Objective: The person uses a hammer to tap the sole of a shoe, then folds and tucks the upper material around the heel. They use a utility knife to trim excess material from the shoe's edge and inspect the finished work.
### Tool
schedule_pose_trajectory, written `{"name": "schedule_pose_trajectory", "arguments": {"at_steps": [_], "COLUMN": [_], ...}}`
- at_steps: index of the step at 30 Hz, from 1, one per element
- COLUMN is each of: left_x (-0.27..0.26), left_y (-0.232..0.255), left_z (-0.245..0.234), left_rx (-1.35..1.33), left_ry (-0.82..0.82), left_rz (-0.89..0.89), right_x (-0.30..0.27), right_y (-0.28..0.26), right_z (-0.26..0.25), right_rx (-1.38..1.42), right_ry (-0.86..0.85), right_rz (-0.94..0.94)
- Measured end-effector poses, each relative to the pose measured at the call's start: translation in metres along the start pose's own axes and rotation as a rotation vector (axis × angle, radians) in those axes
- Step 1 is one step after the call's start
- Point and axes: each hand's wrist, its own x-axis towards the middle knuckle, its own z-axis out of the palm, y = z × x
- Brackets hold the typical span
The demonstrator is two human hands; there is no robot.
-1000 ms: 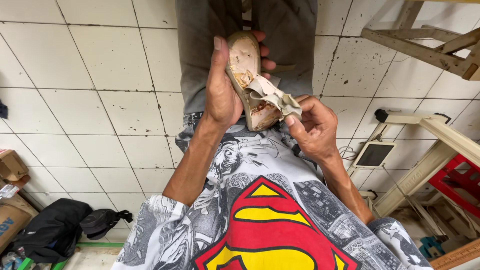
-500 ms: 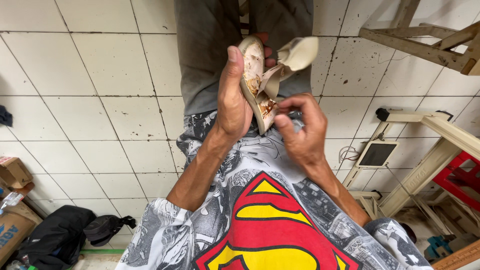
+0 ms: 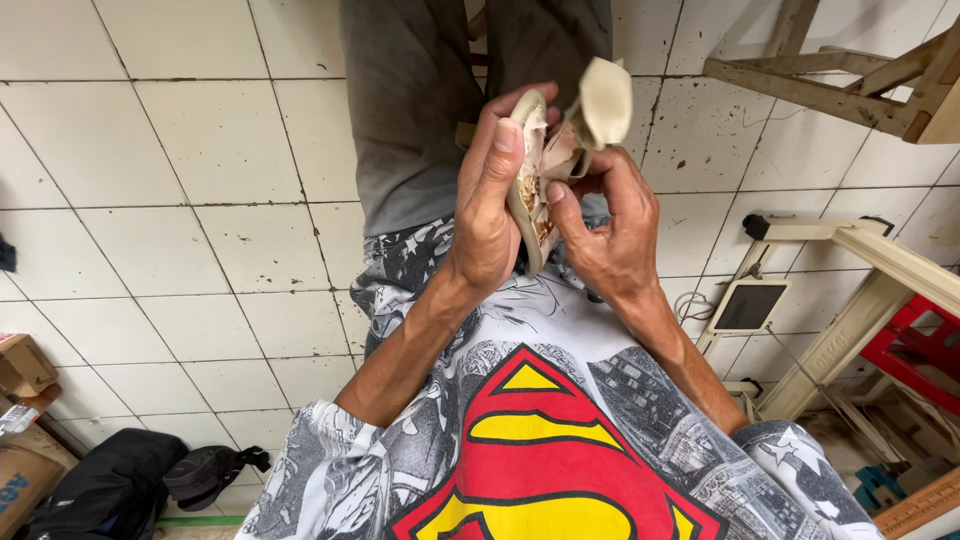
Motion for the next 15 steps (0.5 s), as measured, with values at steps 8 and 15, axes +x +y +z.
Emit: {"name": "schedule_pose_trajectory", "arguments": {"at_steps": [8, 15], "left_x": [0.009, 0.018], "left_y": [-0.001, 0.003], "left_z": [0.004, 0.007], "left_rx": [0.049, -0.013], "left_ry": [0.065, 0.019], "left_rz": [-0.087, -0.063], "right_x": [0.0, 0.007], "right_y": [0.006, 0.002], "right_z": [-0.005, -0.018], "right_rx": [0.088, 0.078], "right_ry": [-0.015, -0.06], "right_rz": [-0.004, 0.104]}}
